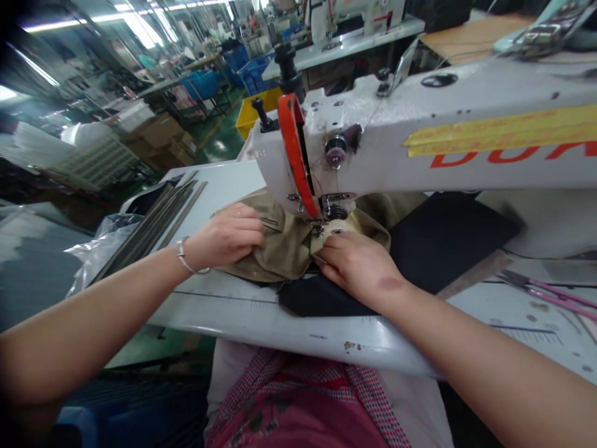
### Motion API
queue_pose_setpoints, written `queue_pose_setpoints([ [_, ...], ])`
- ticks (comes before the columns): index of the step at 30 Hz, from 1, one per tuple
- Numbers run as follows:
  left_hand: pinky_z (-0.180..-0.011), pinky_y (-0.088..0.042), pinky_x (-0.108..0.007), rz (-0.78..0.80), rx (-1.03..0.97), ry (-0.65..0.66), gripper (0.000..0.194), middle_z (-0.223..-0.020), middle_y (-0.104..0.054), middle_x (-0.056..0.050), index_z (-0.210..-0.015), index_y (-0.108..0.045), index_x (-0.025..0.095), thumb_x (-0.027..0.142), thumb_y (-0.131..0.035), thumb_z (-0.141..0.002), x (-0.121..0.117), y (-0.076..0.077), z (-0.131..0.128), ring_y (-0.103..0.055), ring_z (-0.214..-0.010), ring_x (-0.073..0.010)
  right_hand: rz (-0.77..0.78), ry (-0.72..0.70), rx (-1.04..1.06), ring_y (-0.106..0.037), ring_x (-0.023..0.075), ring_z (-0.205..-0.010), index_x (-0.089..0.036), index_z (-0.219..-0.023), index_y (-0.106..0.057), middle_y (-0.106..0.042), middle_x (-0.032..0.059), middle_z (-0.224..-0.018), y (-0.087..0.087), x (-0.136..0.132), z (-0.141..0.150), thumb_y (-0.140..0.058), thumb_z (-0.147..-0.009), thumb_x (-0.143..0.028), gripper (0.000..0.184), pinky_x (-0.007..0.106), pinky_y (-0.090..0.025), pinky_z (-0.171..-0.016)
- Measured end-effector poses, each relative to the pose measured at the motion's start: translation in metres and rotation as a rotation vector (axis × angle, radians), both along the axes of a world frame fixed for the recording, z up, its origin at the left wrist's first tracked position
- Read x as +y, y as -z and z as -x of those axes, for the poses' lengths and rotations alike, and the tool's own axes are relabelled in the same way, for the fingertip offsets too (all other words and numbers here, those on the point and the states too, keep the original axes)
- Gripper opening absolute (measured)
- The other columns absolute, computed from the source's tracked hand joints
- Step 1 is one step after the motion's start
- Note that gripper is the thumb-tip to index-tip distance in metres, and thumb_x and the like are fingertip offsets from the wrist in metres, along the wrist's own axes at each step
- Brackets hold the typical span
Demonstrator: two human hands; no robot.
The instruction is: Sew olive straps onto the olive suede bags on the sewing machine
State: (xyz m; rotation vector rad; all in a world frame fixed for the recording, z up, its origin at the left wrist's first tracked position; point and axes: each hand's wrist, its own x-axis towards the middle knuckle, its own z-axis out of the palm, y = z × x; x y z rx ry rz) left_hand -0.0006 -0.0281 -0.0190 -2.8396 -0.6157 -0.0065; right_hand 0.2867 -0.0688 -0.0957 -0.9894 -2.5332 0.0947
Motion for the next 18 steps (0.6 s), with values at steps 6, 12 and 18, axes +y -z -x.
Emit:
queue_pose_setpoints([
  [6,-0.101,-0.038,-0.037,0.14,0.12,-0.146,0.024,-0.099,-0.069,-0.002,-0.093,-0.067,0.022,0.011,-0.046,-0.088,-0.004,-0.011,0.033,-0.058,-0.105,-0.0181,-0.059,-0.02,-0.092,-0.054,0.022,-0.088,-0.02,-0.106,-0.067,-0.063,0.0056,-0.09,-0.001,-0.004,0.003,-0.054,-0.091,-0.028,0.021,0.034,-0.041,-0.076],
  [12,-0.112,-0.032,-0.045,0.141,-0.111,-0.223,0.041,-0.133,-0.056,-0.013,-0.125,-0.054,0.013,0.022,-0.055,-0.085,-0.052,0.005,-0.046,-0.048,-0.126,-0.0255,-0.052,-0.028,-0.158,-0.053,0.0236,-0.089,-0.017,-0.101,-0.065,-0.062,0.0083,-0.095,-0.002,-0.009,0.004,-0.055,-0.09,-0.026,0.017,0.037,-0.043,-0.08],
  [18,-0.092,-0.047,-0.037,0.347,-0.26,-0.258,0.021,-0.104,-0.067,-0.008,-0.102,-0.062,0.015,0.032,-0.056,-0.091,-0.037,0.041,-0.076,-0.061,-0.101,-0.0225,0.076,0.026,-0.034,-0.055,0.0229,-0.091,-0.016,-0.093,-0.061,-0.061,0.0064,-0.091,-0.004,-0.008,0.001,-0.062,-0.086,-0.029,0.014,0.036,-0.045,-0.081],
])
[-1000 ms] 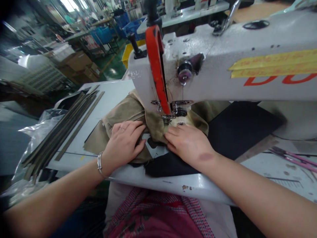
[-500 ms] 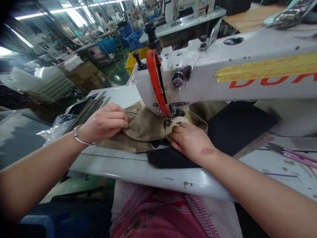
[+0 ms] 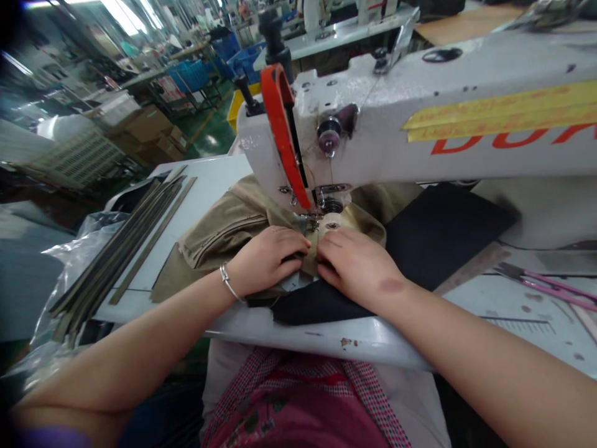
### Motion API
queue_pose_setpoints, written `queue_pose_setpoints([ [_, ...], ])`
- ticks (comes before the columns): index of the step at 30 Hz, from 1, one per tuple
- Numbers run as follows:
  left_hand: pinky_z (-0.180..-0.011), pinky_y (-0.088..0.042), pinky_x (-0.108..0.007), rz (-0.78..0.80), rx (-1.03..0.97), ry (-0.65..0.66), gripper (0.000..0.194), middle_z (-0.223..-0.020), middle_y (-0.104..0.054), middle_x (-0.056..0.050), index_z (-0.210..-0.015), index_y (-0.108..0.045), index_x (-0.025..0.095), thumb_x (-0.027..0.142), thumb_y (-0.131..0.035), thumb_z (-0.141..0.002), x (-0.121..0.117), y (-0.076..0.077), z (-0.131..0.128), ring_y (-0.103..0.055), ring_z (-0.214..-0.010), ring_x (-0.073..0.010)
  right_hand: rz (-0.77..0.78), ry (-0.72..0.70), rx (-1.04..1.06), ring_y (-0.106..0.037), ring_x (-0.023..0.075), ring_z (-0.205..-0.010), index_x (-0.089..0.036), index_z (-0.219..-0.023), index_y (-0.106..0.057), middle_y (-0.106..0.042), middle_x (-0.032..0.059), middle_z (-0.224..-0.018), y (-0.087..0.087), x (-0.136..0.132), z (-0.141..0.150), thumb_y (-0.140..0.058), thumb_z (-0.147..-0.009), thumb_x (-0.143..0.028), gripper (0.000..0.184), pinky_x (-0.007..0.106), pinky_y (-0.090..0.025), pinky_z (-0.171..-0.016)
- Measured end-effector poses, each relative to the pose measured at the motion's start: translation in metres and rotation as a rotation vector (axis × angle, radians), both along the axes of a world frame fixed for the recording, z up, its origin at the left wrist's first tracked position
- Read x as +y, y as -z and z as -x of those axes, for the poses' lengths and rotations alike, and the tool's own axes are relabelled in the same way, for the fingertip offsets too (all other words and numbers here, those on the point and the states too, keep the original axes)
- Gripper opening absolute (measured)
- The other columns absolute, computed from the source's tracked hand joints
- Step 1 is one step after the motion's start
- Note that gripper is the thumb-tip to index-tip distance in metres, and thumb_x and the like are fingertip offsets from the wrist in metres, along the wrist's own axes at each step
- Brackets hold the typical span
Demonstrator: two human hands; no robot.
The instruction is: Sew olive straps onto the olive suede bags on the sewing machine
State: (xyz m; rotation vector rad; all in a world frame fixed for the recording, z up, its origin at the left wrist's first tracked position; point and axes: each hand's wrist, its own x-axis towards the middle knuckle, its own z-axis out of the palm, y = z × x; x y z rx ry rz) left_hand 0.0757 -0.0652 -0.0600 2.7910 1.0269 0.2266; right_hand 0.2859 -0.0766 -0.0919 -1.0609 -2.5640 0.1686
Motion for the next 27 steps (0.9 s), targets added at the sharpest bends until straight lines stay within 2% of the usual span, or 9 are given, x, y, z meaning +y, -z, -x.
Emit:
queue_pose_setpoints([
  [3,-0.079,-0.048,-0.032,0.03,-0.146,-0.152,0.025,-0.087,-0.066,-0.005,-0.085,-0.063,0.016,0.037,-0.052,-0.094,0.011,0.011,0.004,-0.062,-0.086,-0.0188,0.056,0.02,0.073,-0.056,0.0226,-0.089,-0.016,-0.092,-0.06,-0.062,0.0062,-0.091,-0.001,0.001,-0.002,-0.064,-0.085,-0.038,0.023,0.036,-0.046,-0.079],
  [5,-0.077,-0.048,-0.031,0.048,-0.225,-0.2,0.029,-0.086,-0.065,-0.005,-0.082,-0.064,0.015,0.038,-0.052,-0.094,0.012,0.014,0.007,-0.061,-0.083,-0.0178,0.05,-0.001,0.112,-0.058,0.0223,-0.094,-0.016,-0.101,-0.062,-0.064,0.0066,-0.097,0.0,0.002,-0.002,-0.06,-0.089,-0.032,0.02,0.036,-0.046,-0.084],
  [8,-0.081,-0.048,-0.03,0.105,-0.313,-0.141,0.022,-0.092,-0.067,-0.004,-0.092,-0.067,0.016,0.036,-0.058,-0.091,0.009,0.014,0.008,-0.062,-0.087,-0.0164,0.028,-0.019,0.157,-0.06,0.0208,-0.096,-0.017,-0.106,-0.064,-0.067,0.0066,-0.101,0.002,0.004,-0.002,-0.05,-0.094,-0.022,0.019,0.036,-0.046,-0.087],
  [12,-0.091,-0.046,-0.034,0.104,-0.316,-0.077,0.025,-0.103,-0.069,-0.002,-0.106,-0.068,0.021,0.028,-0.069,-0.082,0.01,0.017,0.008,-0.063,-0.098,-0.0177,0.014,0.012,0.19,-0.061,0.0198,-0.092,-0.017,-0.102,-0.066,-0.069,0.0062,-0.099,0.004,0.007,-0.001,-0.051,-0.095,-0.024,0.018,0.034,-0.047,-0.083],
  [16,-0.088,-0.047,-0.032,0.118,-0.35,-0.08,0.015,-0.095,-0.071,-0.001,-0.096,-0.07,0.021,0.02,-0.059,-0.087,0.014,0.02,0.007,-0.064,-0.093,-0.0154,0.016,0.031,0.171,-0.061,0.0197,-0.088,-0.016,-0.096,-0.066,-0.068,0.0062,-0.093,0.004,0.007,-0.001,-0.049,-0.096,-0.026,0.02,0.034,-0.047,-0.08],
  [22,-0.086,-0.048,-0.032,0.136,-0.357,-0.069,0.014,-0.093,-0.069,-0.001,-0.095,-0.071,0.021,0.021,-0.065,-0.082,0.016,0.02,0.007,-0.063,-0.088,-0.0153,0.002,0.054,0.168,-0.062,0.0197,-0.087,-0.016,-0.095,-0.066,-0.068,0.007,-0.092,0.003,0.007,-0.001,-0.048,-0.096,-0.026,0.021,0.033,-0.047,-0.078],
  [27,-0.085,-0.048,-0.031,0.137,-0.388,-0.053,0.014,-0.093,-0.069,-0.002,-0.095,-0.071,0.021,0.02,-0.062,-0.085,0.019,0.023,0.008,-0.063,-0.091,-0.0153,-0.01,0.053,0.167,-0.062,0.0197,-0.087,-0.016,-0.095,-0.065,-0.067,0.007,-0.091,0.003,0.007,-0.001,-0.048,-0.096,-0.025,0.02,0.033,-0.047,-0.078],
])
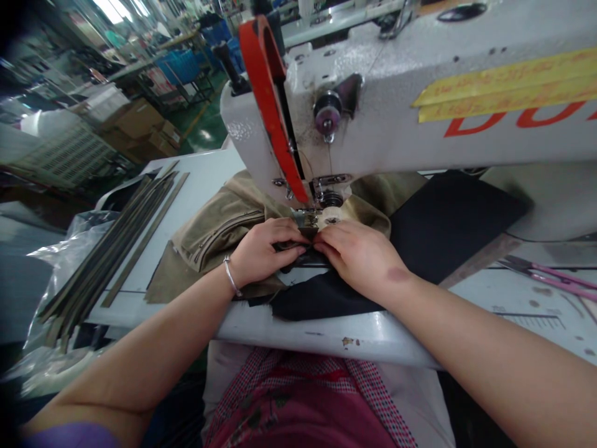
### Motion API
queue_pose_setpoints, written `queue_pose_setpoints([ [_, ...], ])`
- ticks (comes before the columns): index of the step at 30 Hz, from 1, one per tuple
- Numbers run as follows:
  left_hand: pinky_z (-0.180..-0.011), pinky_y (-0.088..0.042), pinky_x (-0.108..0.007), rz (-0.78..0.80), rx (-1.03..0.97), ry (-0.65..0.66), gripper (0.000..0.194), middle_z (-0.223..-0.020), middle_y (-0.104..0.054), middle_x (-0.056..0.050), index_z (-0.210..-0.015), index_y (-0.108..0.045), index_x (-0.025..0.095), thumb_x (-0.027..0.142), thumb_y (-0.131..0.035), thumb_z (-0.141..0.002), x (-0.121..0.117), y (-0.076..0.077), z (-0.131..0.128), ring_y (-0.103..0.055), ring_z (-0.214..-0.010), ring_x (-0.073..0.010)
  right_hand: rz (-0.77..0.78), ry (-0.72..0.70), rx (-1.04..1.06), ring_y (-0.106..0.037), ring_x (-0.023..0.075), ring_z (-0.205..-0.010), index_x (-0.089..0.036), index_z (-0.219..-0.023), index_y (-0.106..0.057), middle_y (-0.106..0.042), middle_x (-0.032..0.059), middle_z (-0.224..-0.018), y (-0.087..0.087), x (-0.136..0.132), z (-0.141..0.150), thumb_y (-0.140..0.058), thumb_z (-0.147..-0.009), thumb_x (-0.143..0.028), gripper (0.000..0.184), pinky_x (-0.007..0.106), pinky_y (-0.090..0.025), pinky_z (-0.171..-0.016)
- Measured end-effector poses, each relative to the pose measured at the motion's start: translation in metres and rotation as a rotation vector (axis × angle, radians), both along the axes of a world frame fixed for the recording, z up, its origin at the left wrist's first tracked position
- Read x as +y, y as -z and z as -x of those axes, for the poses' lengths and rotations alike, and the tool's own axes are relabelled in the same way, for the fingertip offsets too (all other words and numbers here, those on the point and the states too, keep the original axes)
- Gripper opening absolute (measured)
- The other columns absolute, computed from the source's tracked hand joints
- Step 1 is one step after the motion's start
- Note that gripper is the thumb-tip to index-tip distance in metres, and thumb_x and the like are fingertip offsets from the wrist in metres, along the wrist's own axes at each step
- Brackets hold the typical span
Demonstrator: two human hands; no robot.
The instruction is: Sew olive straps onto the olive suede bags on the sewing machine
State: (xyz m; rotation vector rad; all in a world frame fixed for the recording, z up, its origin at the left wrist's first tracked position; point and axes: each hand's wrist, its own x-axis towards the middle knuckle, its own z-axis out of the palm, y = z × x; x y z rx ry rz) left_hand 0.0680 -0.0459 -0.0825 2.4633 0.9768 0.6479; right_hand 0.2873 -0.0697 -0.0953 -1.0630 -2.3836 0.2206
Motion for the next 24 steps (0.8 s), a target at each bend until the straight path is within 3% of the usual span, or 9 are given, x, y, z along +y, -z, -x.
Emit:
queue_pose_setpoints([
  [6,-0.085,-0.046,-0.031,-0.079,0.066,-0.009,0.012,-0.095,-0.068,-0.001,-0.095,-0.069,0.021,0.023,-0.063,-0.085,-0.001,0.002,-0.002,-0.062,-0.093,-0.0153,0.005,0.008,0.001,-0.062,0.0196,-0.087,-0.016,-0.095,-0.065,-0.067,0.0066,-0.091,0.0,0.001,0.0,-0.047,-0.096,-0.025,0.02,0.033,-0.047,-0.078],
  [11,-0.082,-0.043,-0.034,-0.213,0.225,-0.097,0.014,-0.098,-0.067,-0.005,-0.094,-0.069,0.02,0.026,-0.061,-0.084,-0.006,0.003,-0.01,-0.061,-0.094,-0.0195,0.006,0.023,0.042,-0.062,0.0198,-0.087,-0.018,-0.095,-0.065,-0.068,0.0063,-0.092,0.0,-0.001,0.0,-0.048,-0.095,-0.026,0.018,0.034,-0.047,-0.078],
  [15,-0.078,-0.043,-0.03,-0.1,0.116,-0.083,0.011,-0.089,-0.066,-0.002,-0.086,-0.07,0.019,0.027,-0.062,-0.086,-0.002,0.002,-0.012,-0.062,-0.088,-0.0166,0.035,0.039,-0.015,-0.061,0.0228,-0.095,-0.018,-0.103,-0.064,-0.068,0.0078,-0.1,-0.001,0.001,0.003,-0.056,-0.09,-0.031,0.02,0.036,-0.047,-0.082],
  [20,-0.072,-0.044,-0.026,0.034,-0.001,-0.082,0.027,-0.078,-0.062,-0.001,-0.078,-0.069,0.016,0.033,-0.053,-0.093,0.006,0.002,-0.01,-0.059,-0.077,-0.0133,0.027,0.134,-0.104,-0.063,0.0252,-0.093,-0.018,-0.099,-0.068,-0.069,0.0092,-0.1,0.003,0.008,0.009,-0.06,-0.088,-0.039,0.025,0.037,-0.047,-0.078],
  [24,-0.072,-0.043,-0.027,-0.013,-0.011,-0.011,0.033,-0.074,-0.061,-0.001,-0.071,-0.065,0.016,0.031,-0.049,-0.095,-0.001,0.001,-0.007,-0.058,-0.075,-0.0133,-0.059,0.026,-0.051,-0.062,0.0209,-0.089,-0.018,-0.09,-0.07,-0.069,0.0064,-0.09,0.006,0.007,0.008,-0.055,-0.092,-0.031,0.02,0.033,-0.046,-0.077],
])
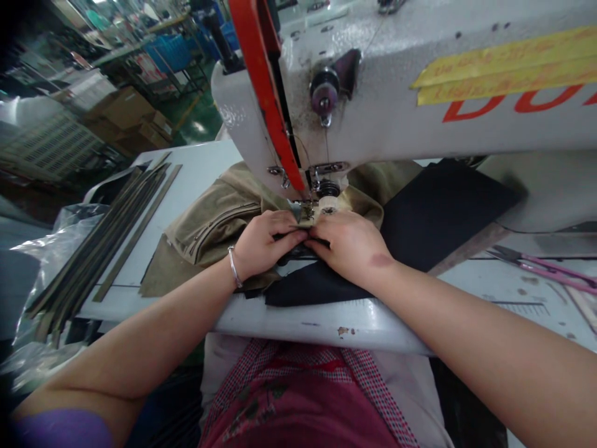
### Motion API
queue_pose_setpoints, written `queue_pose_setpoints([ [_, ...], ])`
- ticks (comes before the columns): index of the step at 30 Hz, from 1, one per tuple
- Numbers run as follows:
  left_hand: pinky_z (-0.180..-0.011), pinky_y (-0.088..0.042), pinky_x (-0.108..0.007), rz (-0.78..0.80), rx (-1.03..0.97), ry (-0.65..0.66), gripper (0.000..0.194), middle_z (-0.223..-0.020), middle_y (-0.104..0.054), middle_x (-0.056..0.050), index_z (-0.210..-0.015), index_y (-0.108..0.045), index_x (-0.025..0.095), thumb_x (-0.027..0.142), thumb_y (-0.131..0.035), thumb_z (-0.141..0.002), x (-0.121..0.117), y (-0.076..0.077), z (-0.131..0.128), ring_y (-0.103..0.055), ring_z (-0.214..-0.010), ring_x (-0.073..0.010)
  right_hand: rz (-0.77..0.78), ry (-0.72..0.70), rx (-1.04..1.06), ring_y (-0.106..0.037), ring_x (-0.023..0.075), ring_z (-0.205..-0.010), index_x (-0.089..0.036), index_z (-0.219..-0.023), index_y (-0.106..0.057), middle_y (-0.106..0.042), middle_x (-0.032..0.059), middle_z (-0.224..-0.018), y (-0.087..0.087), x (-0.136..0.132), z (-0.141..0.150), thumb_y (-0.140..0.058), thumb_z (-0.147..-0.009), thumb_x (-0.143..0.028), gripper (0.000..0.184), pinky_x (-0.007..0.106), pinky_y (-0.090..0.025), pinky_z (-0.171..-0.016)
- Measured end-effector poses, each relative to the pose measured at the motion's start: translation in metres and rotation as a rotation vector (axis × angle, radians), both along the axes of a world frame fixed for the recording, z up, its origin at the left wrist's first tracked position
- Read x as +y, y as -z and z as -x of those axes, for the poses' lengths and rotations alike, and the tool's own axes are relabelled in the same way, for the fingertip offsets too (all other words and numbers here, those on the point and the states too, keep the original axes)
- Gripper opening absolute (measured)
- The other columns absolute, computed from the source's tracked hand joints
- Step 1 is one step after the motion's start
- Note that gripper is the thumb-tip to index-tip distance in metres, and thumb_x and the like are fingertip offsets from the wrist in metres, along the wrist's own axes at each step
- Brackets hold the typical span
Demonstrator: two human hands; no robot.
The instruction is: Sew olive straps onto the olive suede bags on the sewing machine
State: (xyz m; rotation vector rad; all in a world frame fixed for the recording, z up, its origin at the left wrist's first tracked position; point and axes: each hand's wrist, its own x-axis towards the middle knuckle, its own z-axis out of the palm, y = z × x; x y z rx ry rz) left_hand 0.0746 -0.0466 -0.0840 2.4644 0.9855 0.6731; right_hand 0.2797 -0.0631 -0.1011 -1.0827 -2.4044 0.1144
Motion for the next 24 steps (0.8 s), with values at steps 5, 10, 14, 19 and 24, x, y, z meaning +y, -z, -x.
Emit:
queue_pose_setpoints([
  [5,-0.08,-0.044,-0.032,-0.116,0.06,-0.078,0.017,-0.088,-0.063,-0.005,-0.092,-0.063,0.015,0.03,-0.056,-0.089,-0.018,-0.003,0.003,-0.058,-0.084,-0.017,-0.04,-0.145,-0.032,-0.059,0.0182,-0.082,-0.018,-0.08,-0.071,-0.065,0.0061,-0.085,-0.004,-0.008,-0.005,-0.053,-0.092,-0.022,0.022,0.03,-0.045,-0.071],
  [10,-0.078,-0.043,-0.033,-0.136,0.149,-0.092,0.036,-0.087,-0.064,-0.006,-0.08,-0.067,0.015,0.035,-0.043,-0.098,-0.016,-0.002,-0.001,-0.059,-0.086,-0.0184,0.032,-0.151,-0.049,-0.058,0.0185,-0.085,-0.019,-0.088,-0.073,-0.064,0.0057,-0.087,-0.009,-0.012,-0.007,-0.055,-0.092,-0.026,0.02,0.032,-0.044,-0.075],
  [14,-0.068,-0.04,-0.029,-0.095,0.084,-0.163,0.05,-0.075,-0.06,-0.005,-0.059,-0.062,0.014,0.039,-0.043,-0.098,-0.008,0.0,-0.002,-0.055,-0.075,-0.0152,0.082,-0.153,-0.04,-0.058,0.0183,-0.086,-0.02,-0.089,-0.074,-0.064,0.0055,-0.087,-0.01,-0.013,-0.009,-0.056,-0.092,-0.029,0.021,0.032,-0.044,-0.075],
  [19,-0.066,-0.038,-0.028,-0.097,0.01,-0.158,0.049,-0.067,-0.054,-0.002,-0.051,-0.053,0.015,0.038,-0.051,-0.094,-0.004,0.0,-0.004,-0.052,-0.07,-0.0138,0.108,-0.163,-0.049,-0.058,0.019,-0.088,-0.021,-0.09,-0.074,-0.064,0.0062,-0.09,-0.011,-0.014,-0.011,-0.053,-0.094,-0.031,0.024,0.032,-0.045,-0.078],
  [24,-0.064,-0.036,-0.028,-0.067,0.0,-0.148,0.049,-0.063,-0.05,0.0,-0.051,-0.051,0.015,0.038,-0.05,-0.095,-0.004,-0.003,-0.005,-0.05,-0.066,-0.013,0.107,-0.169,-0.059,-0.058,0.0194,-0.088,-0.02,-0.089,-0.074,-0.064,0.0066,-0.089,-0.014,-0.015,-0.013,-0.051,-0.094,-0.031,0.026,0.033,-0.044,-0.077],
])
